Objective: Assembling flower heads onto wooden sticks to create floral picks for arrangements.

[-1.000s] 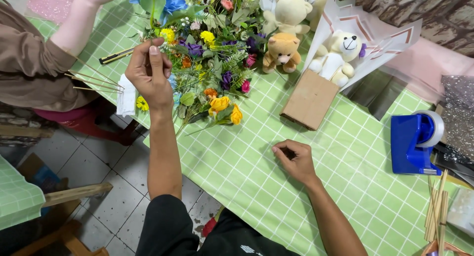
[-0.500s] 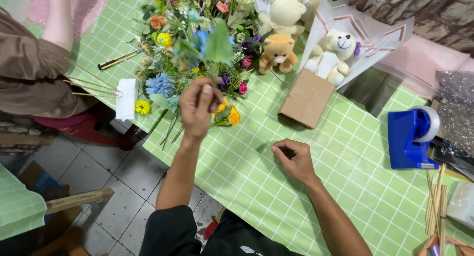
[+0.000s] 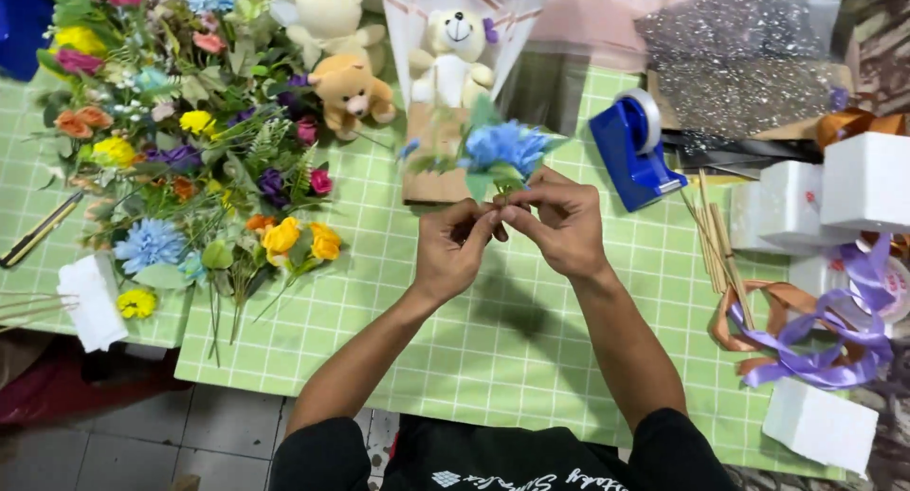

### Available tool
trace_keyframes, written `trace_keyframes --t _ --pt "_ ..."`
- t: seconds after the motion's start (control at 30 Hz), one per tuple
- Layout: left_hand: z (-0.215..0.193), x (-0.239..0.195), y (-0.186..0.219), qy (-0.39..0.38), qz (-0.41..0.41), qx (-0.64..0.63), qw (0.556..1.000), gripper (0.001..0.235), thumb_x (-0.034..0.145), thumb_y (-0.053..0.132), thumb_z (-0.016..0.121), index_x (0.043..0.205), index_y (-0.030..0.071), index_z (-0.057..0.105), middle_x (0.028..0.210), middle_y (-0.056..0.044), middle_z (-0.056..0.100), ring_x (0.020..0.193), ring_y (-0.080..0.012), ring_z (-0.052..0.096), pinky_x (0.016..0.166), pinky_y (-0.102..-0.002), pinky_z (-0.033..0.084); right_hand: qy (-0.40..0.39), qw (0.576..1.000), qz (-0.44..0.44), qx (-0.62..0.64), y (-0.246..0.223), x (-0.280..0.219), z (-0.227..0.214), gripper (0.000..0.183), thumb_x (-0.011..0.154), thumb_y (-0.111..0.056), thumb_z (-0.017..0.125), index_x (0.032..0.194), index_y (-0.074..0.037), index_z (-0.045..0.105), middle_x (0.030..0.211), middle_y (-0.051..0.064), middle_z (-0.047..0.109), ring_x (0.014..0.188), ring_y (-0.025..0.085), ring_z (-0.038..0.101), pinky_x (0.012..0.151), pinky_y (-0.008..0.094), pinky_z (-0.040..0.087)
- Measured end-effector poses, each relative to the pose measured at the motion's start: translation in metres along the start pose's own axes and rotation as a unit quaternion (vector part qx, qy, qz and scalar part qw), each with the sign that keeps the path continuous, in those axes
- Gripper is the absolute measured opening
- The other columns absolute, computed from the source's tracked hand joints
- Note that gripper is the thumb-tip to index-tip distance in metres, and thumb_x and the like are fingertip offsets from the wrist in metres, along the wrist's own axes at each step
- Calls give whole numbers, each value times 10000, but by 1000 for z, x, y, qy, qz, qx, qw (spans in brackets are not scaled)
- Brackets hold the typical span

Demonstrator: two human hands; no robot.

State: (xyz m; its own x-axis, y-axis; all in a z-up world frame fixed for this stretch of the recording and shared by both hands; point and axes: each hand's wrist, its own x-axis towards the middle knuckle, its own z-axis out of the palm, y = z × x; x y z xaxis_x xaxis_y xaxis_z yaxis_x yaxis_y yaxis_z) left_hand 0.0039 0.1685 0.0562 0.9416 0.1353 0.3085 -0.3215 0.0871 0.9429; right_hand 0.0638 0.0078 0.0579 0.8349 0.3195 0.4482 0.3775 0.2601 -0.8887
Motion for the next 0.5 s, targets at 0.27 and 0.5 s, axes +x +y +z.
trace_keyframes --t 0.27,0.5 --pt "35 23 -15 -128 -29 -102 986 257 1063 107 551 875 -11 680 568 -118 608 496 -106 468 491 -227 411 -23 980 64 187 -17 8 -32 60 864 39 808 889 48 754 849 131 687 805 137 595 755 332 557" --pt "69 26 -16 -122 -114 -210 963 274 1103 123 488 913 20 656 479 -46 433 425 -55 304 383 -199 306 -3 958 115 263 16 3 -79 43 881 157 722 912 128 729 763 214 695 669 202 653 638 331 546"
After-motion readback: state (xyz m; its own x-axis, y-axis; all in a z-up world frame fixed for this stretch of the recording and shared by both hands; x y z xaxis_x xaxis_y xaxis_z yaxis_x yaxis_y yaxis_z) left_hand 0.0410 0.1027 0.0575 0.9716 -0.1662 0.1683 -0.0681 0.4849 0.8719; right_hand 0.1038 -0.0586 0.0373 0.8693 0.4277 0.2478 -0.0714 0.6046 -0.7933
